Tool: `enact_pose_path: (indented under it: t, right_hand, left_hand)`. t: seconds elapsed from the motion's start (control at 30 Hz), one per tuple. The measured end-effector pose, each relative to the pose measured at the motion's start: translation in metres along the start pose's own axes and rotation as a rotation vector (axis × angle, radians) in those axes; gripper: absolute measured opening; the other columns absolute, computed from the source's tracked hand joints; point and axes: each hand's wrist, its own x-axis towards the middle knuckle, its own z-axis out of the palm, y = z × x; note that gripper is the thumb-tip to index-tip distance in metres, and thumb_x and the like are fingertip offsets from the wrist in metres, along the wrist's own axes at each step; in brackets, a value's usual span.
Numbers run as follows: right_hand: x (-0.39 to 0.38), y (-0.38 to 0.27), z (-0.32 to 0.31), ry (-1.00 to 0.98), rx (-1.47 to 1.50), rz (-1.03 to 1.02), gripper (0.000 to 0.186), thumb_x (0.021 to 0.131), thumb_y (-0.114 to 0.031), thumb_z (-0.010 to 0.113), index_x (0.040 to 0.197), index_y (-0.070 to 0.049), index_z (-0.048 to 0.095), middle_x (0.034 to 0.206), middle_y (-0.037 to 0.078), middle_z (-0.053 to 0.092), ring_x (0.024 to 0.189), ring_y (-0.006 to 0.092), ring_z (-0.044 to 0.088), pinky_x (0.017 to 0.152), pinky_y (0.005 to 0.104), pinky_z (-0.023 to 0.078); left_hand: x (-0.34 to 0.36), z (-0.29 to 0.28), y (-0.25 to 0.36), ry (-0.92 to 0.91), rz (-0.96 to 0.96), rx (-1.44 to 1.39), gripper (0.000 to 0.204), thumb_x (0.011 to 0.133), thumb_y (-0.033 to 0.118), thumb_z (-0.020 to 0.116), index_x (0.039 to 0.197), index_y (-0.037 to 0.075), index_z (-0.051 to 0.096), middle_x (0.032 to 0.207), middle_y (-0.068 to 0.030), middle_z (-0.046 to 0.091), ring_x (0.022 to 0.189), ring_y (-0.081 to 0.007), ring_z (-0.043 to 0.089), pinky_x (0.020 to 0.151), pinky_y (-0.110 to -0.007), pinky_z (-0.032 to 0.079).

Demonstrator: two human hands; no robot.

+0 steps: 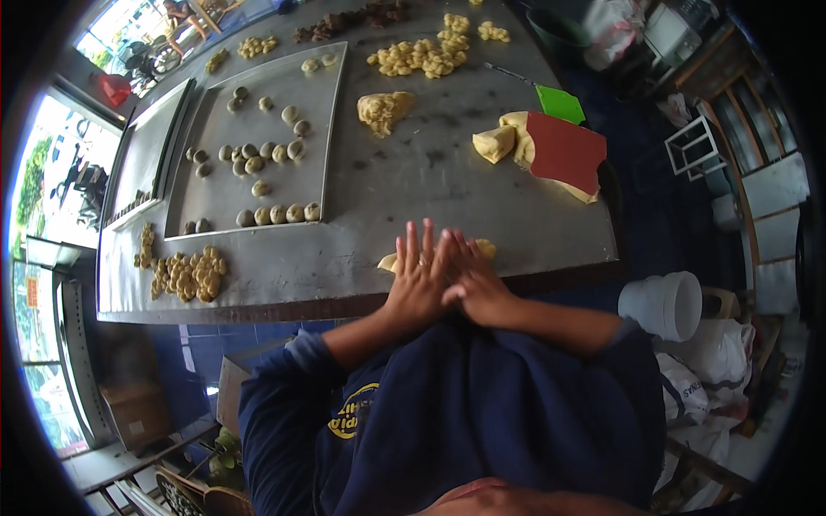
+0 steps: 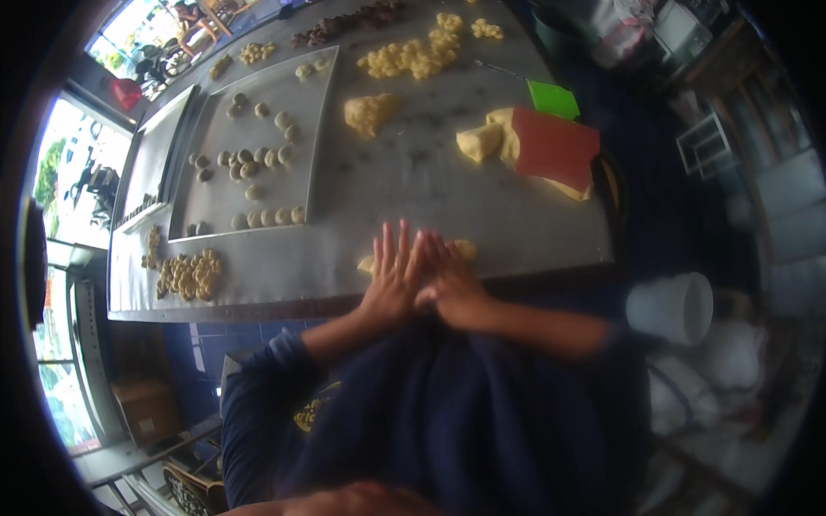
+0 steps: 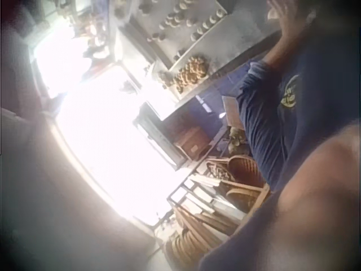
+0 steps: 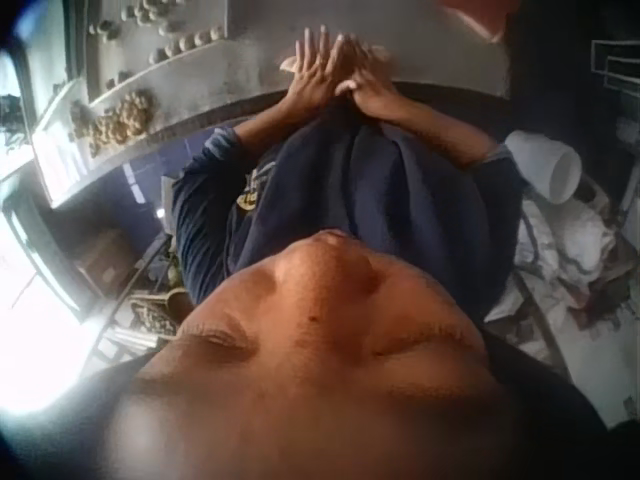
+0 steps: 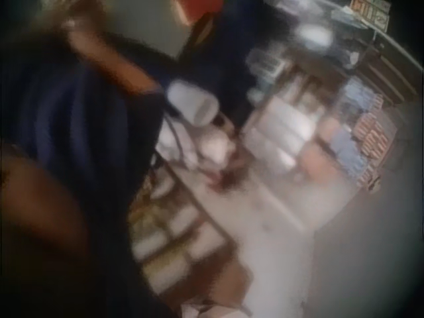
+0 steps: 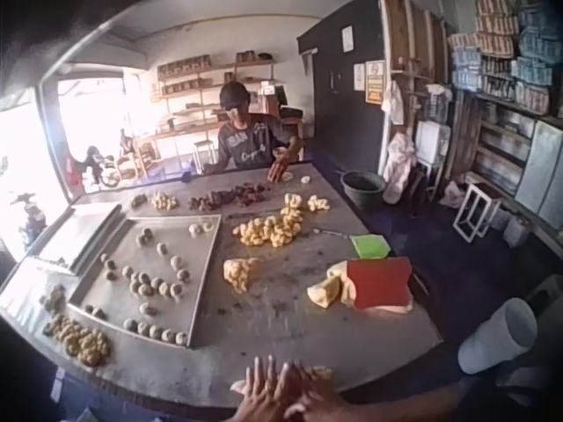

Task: The person rolls a piece of dough into a long strand and then pinches off small pieces to assemble a shaped pastry on the table.

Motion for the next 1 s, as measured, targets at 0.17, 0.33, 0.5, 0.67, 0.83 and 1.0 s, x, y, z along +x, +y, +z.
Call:
enact_pose_path:
  t: [0.17, 0.33, 0.5, 0.67, 0.83, 1.0]
  right_hand:
    - [0.095, 0.068, 0.005, 0.214, -0.338, 0.191, 0.075, 0.097, -0.042, 0.052, 0.154, -0.001, 0.025, 0.161, 0.031, 0.007, 0.15, 0.0486, 0.003, 0.12, 0.0584, 0.007]
    - [0.169, 0.13, -0.024, 0.448, -0.507, 0.102, 0.08, 0.093, -0.062, 0.05, 0.157, -0.02, 0.026, 0.163, 0.024, 0.007, 0.151, 0.0433, 0.004, 0.121, 0.0553, 0.008]
    - [0.148, 0.128, -0.015, 0.444, -0.402, -0.063, 0.084, 0.094, -0.065, 0.045, 0.157, -0.013, 0.025, 0.164, 0.02, 0.009, 0.152, 0.0381, 0.005, 0.122, 0.0527, 0.008]
    - [0.033, 0.1, -0.028, 0.083, -0.368, 0.099, 0.078, 0.097, -0.06, 0.044, 0.156, -0.013, 0.027, 0.163, 0.022, 0.01, 0.151, 0.0404, 0.01, 0.121, 0.054, 0.013]
    - [-0.041, 0.056, -0.055, 0.016, -0.277, 0.143, 0.064, 0.094, -0.047, 0.059, 0.149, -0.018, 0.043, 0.156, 0.022, 0.034, 0.147, 0.0401, 0.027, 0.118, 0.0528, 0.025]
    - [-0.052, 0.06, -0.068, 0.183, -0.003, 0.343, 0.038, 0.085, -0.021, 0.073, 0.121, -0.011, 0.068, 0.114, 0.012, 0.067, 0.113, 0.0335, 0.059, 0.101, 0.0426, 0.045]
  left_hand:
    - [0.095, -0.001, -0.075, 0.187, -0.16, 0.288, 0.091, 0.091, 0.074, 0.033, 0.157, 0.012, 0.026, 0.162, -0.0281, 0.012, 0.151, -0.046, 0.003, 0.117, -0.065, 0.005]
    - [0.154, -0.015, -0.142, 0.4, -0.241, 0.475, 0.075, 0.097, 0.063, 0.038, 0.156, 0.018, 0.029, 0.162, -0.0243, 0.015, 0.151, -0.0422, 0.007, 0.119, -0.061, 0.009]
    - [0.111, -0.014, -0.142, 0.149, -0.042, 0.404, 0.064, 0.101, 0.054, 0.04, 0.155, 0.022, 0.031, 0.164, -0.0117, 0.019, 0.152, -0.0367, 0.01, 0.12, -0.058, 0.01]
    - [0.015, -0.035, -0.102, -0.155, -0.029, 0.359, 0.068, 0.099, 0.041, 0.049, 0.158, 0.017, 0.023, 0.164, -0.0081, 0.02, 0.153, -0.029, 0.011, 0.122, -0.052, 0.01]
    - [-0.059, -0.064, -0.064, -0.162, -0.139, 0.19, 0.066, 0.092, 0.021, 0.061, 0.152, 0.013, 0.035, 0.157, -0.0095, 0.036, 0.146, -0.0307, 0.03, 0.121, -0.046, 0.02]
    - [-0.06, -0.07, -0.052, 0.118, -0.188, 0.083, 0.043, 0.086, 0.01, 0.064, 0.129, 0.013, 0.062, 0.121, -0.0082, 0.067, 0.117, -0.0311, 0.06, 0.104, -0.044, 0.042]
